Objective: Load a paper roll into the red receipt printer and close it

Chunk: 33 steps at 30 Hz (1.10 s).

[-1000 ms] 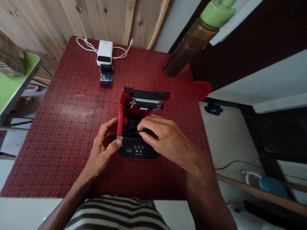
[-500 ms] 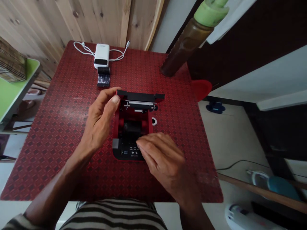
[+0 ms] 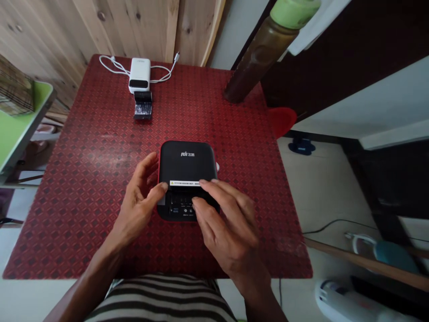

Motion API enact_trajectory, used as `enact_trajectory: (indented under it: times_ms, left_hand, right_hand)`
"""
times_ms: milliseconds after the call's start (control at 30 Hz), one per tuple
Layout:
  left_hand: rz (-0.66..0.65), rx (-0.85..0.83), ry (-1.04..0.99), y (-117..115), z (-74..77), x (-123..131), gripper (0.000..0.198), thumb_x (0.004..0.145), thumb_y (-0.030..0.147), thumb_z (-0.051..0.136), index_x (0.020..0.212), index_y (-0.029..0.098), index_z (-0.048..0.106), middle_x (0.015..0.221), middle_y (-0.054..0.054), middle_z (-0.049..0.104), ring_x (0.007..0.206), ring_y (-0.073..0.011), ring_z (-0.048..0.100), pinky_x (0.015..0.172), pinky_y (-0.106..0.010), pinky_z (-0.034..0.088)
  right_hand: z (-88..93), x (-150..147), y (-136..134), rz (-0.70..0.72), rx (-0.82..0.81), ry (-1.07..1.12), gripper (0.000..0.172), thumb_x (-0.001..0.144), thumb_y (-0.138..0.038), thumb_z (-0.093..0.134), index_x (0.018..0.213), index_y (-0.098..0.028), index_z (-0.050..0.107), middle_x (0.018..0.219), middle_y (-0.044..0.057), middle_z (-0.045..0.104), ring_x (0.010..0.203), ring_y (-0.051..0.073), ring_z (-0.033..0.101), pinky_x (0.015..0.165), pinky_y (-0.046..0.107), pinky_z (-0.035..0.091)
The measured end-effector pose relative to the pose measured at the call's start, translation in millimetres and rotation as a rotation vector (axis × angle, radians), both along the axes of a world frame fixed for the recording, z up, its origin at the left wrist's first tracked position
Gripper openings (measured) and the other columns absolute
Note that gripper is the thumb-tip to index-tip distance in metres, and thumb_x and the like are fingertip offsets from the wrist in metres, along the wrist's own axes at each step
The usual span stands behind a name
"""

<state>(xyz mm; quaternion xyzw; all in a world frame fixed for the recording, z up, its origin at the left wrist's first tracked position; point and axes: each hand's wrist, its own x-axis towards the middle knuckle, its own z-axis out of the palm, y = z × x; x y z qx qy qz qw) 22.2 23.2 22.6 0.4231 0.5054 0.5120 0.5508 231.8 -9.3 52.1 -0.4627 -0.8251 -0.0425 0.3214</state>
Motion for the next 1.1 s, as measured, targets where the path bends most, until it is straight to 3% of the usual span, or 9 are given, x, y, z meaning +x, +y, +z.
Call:
enact_trajectory:
  times_ms: [200, 367, 533, 733, 833, 967, 1100]
  left_hand:
    - [-0.049, -0.007, -0.032, -2.3, -0.4, -1.5, 0.057, 0.102, 0.039, 0.083, 0.157, 0.032, 0.067, 0.173, -0.007, 0.063, 0.162, -0.0334, 0.058, 0.133, -0.051, 0.050]
    - [-0.023, -0.059, -0.058, -3.3, 6.1, 3.3, 0.056, 0.102, 0.036, 0.082, 0.156, 0.032, 0.068, 0.172, -0.007, 0.064, 0.160, -0.0335, 0.060, 0.129, -0.049, 0.055]
    - [0.007, -0.078, -0.052, -1.9, 4.2, 4.0, 0.059, 0.099, 0.037, 0.084, 0.156, 0.032, 0.069, 0.171, -0.008, 0.065, 0.160, -0.0351, 0.060, 0.131, -0.054, 0.051]
    - [-0.014, -0.121, -0.063, -16.3, 0.6, -5.2, 0.057, 0.104, 0.044, 0.081, 0.158, 0.033, 0.070, 0.170, -0.007, 0.065, 0.159, -0.0357, 0.060, 0.128, -0.051, 0.054]
    - [-0.040, -0.139, -0.069, -25.6, 1.8, -8.2, 0.061, 0.103, 0.045, 0.083, 0.161, 0.036, 0.067, 0.168, -0.007, 0.067, 0.148, -0.0357, 0.069, 0.118, -0.049, 0.061]
    - [-0.044, -0.140, -0.048, -28.2, 3.0, -9.2, 0.061, 0.101, 0.045, 0.085, 0.159, 0.035, 0.068, 0.162, -0.009, 0.071, 0.137, -0.0352, 0.075, 0.109, -0.049, 0.065]
    - [-0.047, -0.135, -0.013, -26.4, 2.8, -10.6, 0.059, 0.101, 0.044, 0.084, 0.157, 0.037, 0.070, 0.168, -0.007, 0.066, 0.148, -0.0386, 0.068, 0.108, -0.049, 0.065]
  right_hand:
    - [2.1, -0.5, 4.7, 0.036, -0.074, 0.016, 0.021, 0.106, 0.000, 0.071, 0.117, -0.017, 0.071, 0.132, 0.013, 0.088, 0.129, 0.028, 0.083, 0.113, 0.045, 0.063]
    - [7.1, -3.8, 6.5, 0.019, -0.120, 0.010, 0.012, 0.112, -0.010, 0.066, 0.117, -0.020, 0.070, 0.128, 0.011, 0.090, 0.125, 0.027, 0.085, 0.110, 0.047, 0.065]
    - [5.8, -4.6, 8.2, 0.019, -0.130, 0.050, 0.014, 0.112, -0.011, 0.065, 0.119, -0.022, 0.070, 0.127, 0.011, 0.090, 0.123, 0.027, 0.085, 0.108, 0.049, 0.067]
    - [3.7, 13.1, -3.1, -0.031, -0.126, 0.185, 0.038, 0.108, -0.015, 0.075, 0.145, -0.017, 0.067, 0.139, 0.017, 0.083, 0.136, 0.028, 0.078, 0.116, 0.047, 0.065]
    - [-7.9, 22.4, -17.5, -0.124, -0.169, 0.283, 0.051, 0.108, -0.029, 0.079, 0.155, -0.020, 0.062, 0.142, 0.017, 0.081, 0.132, 0.030, 0.078, 0.111, 0.049, 0.068]
    - [-40.0, 17.4, -38.3, -0.231, -0.278, 0.324, 0.072, 0.108, -0.058, 0.075, 0.166, -0.022, 0.052, 0.143, 0.019, 0.078, 0.124, 0.035, 0.081, 0.098, 0.054, 0.073]
    - [-67.0, 1.7, -46.5, -0.302, -0.262, 0.341, 0.067, 0.111, -0.052, 0.071, 0.166, -0.023, 0.050, 0.140, 0.020, 0.078, 0.123, 0.036, 0.082, 0.096, 0.056, 0.073]
